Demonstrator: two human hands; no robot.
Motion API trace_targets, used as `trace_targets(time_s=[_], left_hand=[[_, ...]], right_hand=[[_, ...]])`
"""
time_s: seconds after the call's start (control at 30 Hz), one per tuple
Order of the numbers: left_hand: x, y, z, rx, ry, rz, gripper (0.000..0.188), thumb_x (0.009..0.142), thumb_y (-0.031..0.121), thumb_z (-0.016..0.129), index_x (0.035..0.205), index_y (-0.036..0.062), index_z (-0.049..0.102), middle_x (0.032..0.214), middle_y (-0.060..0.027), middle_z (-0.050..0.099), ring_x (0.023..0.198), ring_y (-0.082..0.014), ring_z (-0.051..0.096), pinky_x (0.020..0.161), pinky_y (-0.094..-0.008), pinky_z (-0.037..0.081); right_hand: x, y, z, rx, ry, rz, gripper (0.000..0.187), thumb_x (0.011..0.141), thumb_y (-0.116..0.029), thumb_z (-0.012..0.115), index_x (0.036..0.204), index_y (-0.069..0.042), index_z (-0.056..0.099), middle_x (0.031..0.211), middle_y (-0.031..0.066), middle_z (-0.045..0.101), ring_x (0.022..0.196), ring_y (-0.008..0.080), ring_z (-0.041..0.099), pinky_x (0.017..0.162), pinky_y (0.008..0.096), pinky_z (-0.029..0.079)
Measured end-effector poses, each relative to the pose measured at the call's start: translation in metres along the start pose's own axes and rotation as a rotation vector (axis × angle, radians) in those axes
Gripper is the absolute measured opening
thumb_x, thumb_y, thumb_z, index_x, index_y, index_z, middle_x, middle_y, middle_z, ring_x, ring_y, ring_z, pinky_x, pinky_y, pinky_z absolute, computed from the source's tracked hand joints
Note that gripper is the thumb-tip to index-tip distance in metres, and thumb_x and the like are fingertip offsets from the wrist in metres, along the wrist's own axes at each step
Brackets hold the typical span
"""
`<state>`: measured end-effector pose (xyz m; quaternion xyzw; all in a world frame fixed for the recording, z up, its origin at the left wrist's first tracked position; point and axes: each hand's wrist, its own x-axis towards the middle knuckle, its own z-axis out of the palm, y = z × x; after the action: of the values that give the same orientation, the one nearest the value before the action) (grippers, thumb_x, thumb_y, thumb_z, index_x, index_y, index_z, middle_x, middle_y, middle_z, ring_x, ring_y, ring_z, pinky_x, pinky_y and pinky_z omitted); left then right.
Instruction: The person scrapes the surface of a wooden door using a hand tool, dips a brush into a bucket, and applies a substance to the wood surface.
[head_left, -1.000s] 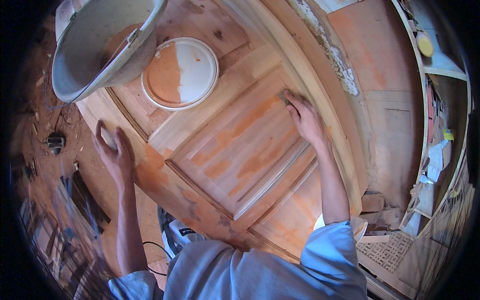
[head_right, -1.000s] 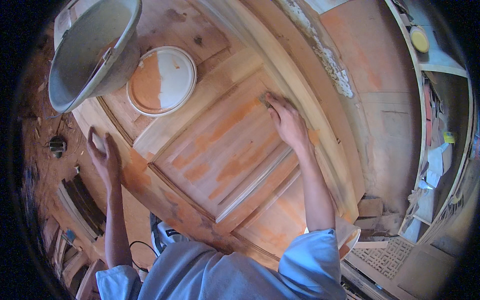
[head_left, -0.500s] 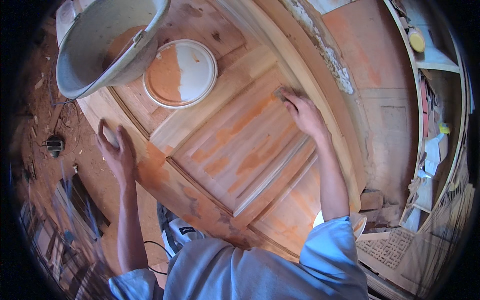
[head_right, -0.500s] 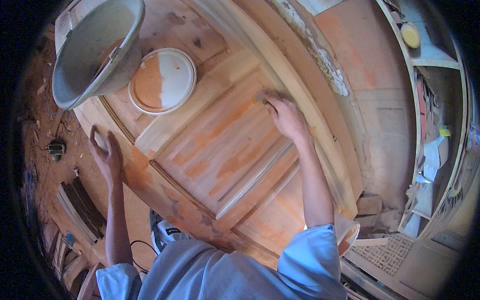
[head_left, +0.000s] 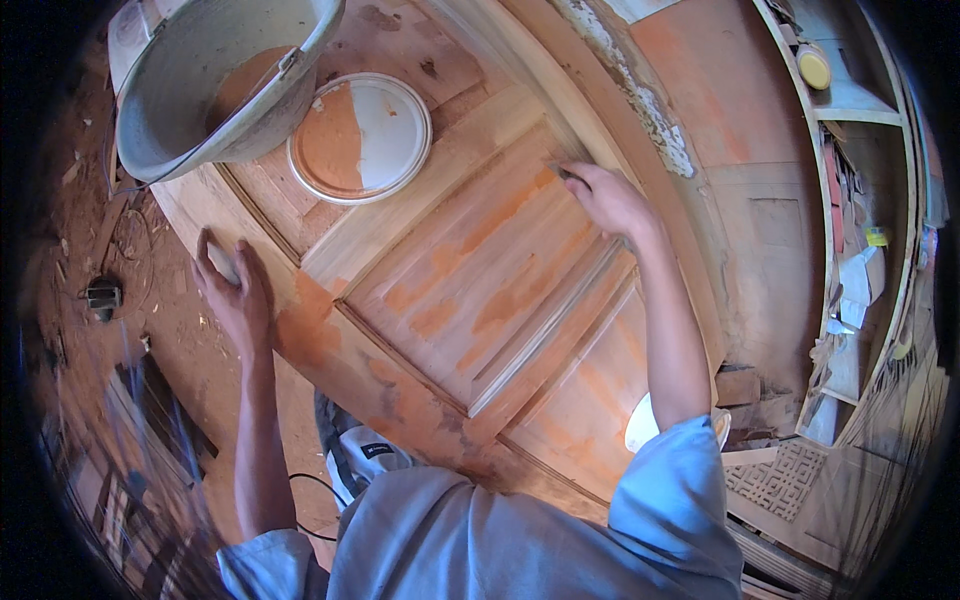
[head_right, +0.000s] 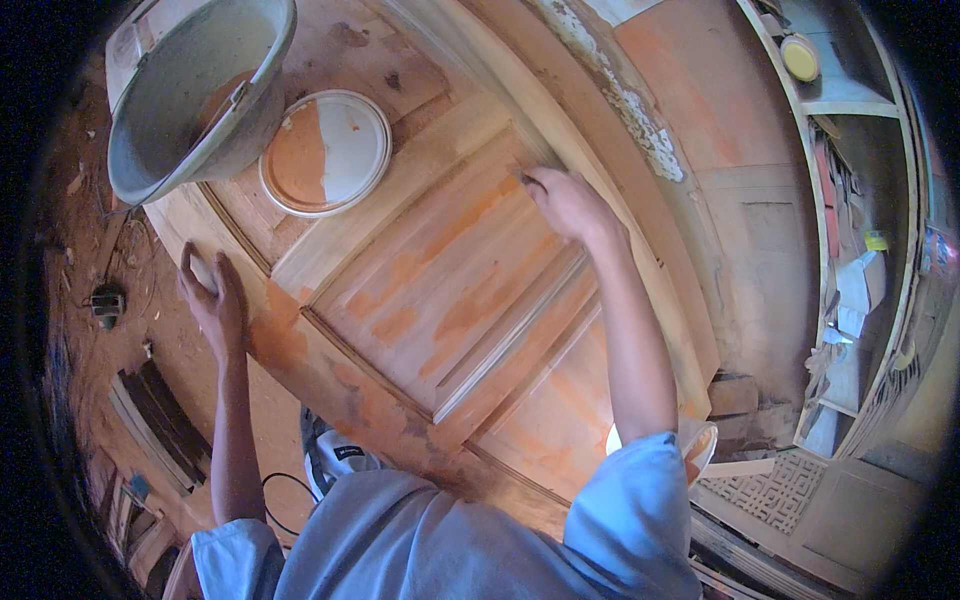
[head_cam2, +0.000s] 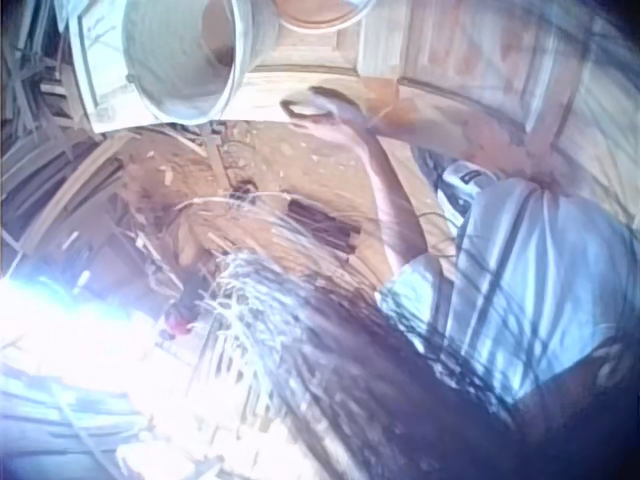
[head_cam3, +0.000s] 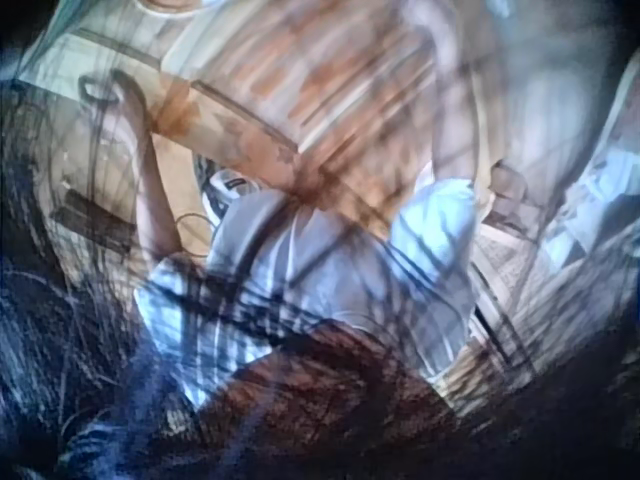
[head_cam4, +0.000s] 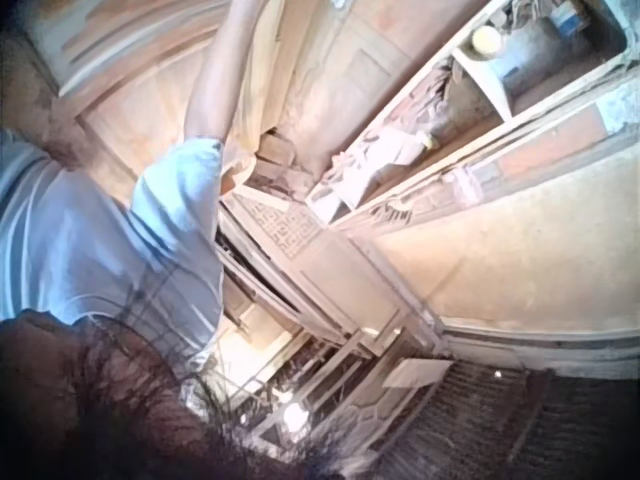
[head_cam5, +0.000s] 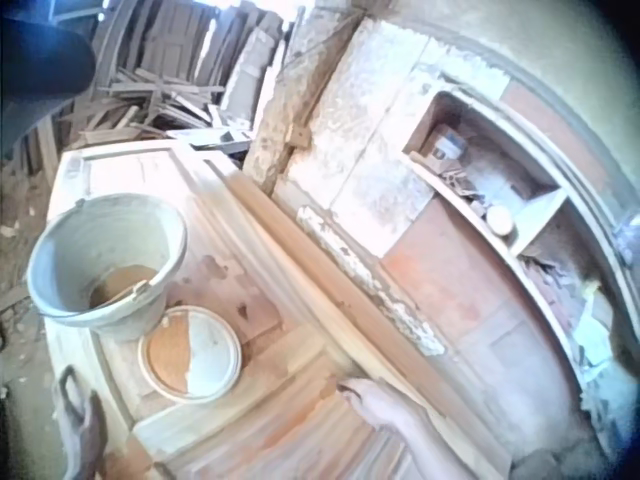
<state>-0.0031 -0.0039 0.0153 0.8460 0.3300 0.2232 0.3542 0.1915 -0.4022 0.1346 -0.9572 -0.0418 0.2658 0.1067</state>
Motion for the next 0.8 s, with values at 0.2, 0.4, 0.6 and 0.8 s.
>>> trace_targets(time_s=[0.2, 0.4, 0.6, 0.8], left_hand=[[0.004, 0.001, 0.010, -0.012, 0.014, 0.051, 0.057, 0.098, 0.031, 0.064, 0.144, 0.0031, 0.046, 0.145, -0.0305, 0.041, 0.134, -0.0468, 0.043, 0.112, -0.0505, 0.035], [-0.001, -0.001, 0.001, -0.099, 0.005, -0.046, 0.059, 0.098, 0.033, 0.064, 0.145, 0.0043, 0.045, 0.150, -0.0326, 0.036, 0.140, -0.0492, 0.036, 0.114, -0.0522, 0.033], [-0.001, -0.001, 0.009, -0.040, 0.030, -0.010, 0.058, 0.098, 0.033, 0.063, 0.145, 0.0042, 0.045, 0.150, -0.0336, 0.035, 0.138, -0.0492, 0.038, 0.113, -0.0516, 0.036], [0.000, -0.004, 0.006, -0.050, 0.035, -0.001, 0.057, 0.098, 0.034, 0.063, 0.144, 0.0042, 0.046, 0.148, -0.0329, 0.037, 0.137, -0.0494, 0.040, 0.113, -0.0512, 0.036]], right_hand=[[0.044, 0.043, 0.009, -0.156, -0.010, -0.218, 0.038, 0.100, -0.024, 0.054, 0.133, -0.008, 0.063, 0.121, 0.0250, 0.067, 0.108, 0.0400, 0.066, 0.095, 0.0451, 0.052], [0.014, 0.007, -0.006, -0.179, -0.333, -0.049, 0.040, 0.100, -0.024, 0.053, 0.136, -0.008, 0.061, 0.120, 0.0239, 0.068, 0.105, 0.0384, 0.068, 0.092, 0.0431, 0.054], [0.014, 0.024, -0.008, -0.190, -0.264, -0.175, 0.039, 0.100, -0.024, 0.053, 0.135, -0.011, 0.062, 0.111, 0.0198, 0.073, 0.079, 0.0300, 0.071, 0.078, 0.0407, 0.057], [0.049, -0.009, -0.010, -0.174, -0.327, 0.041, 0.038, 0.100, -0.025, 0.055, 0.134, -0.011, 0.063, 0.097, 0.0177, 0.073, 0.064, 0.0270, 0.066, 0.062, 0.0419, 0.055]])
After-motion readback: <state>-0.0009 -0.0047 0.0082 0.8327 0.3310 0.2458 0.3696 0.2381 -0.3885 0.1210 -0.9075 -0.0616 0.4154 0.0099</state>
